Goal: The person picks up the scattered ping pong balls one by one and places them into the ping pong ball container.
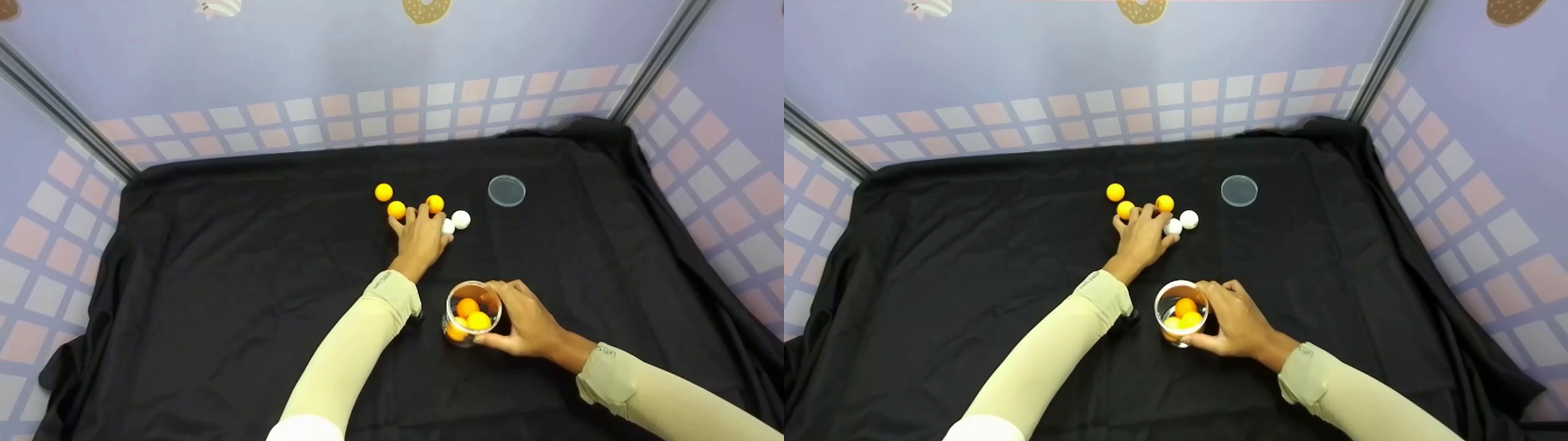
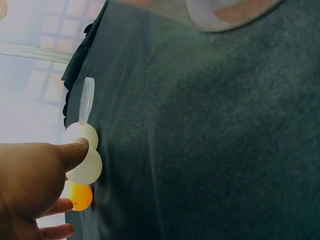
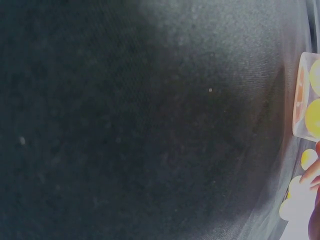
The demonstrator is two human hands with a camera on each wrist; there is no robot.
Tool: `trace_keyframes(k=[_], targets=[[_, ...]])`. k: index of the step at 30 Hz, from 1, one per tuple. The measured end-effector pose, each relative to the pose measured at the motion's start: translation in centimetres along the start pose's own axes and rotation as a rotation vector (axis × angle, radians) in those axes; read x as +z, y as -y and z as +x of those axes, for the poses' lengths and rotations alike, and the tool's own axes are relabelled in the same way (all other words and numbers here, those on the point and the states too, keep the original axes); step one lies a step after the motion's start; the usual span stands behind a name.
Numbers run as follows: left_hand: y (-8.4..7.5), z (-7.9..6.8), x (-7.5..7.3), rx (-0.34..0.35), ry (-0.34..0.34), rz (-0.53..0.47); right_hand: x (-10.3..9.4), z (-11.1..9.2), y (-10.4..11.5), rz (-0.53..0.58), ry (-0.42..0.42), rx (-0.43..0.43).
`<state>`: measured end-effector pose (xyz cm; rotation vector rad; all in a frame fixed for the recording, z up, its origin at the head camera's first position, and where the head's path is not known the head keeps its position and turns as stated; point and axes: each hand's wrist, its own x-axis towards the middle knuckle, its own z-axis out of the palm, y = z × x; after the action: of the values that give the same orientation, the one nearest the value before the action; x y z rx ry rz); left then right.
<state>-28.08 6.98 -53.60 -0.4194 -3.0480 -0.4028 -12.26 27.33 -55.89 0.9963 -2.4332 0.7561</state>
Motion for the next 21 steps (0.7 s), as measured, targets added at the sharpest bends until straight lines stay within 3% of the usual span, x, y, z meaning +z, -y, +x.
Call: trace_keyframes(k=[21], targets=[[0.0, -0.09, 0.12, 0.006, -0.003, 0.048, 0.12, -0.03, -0.13, -0.001, -0.006, -0.014]])
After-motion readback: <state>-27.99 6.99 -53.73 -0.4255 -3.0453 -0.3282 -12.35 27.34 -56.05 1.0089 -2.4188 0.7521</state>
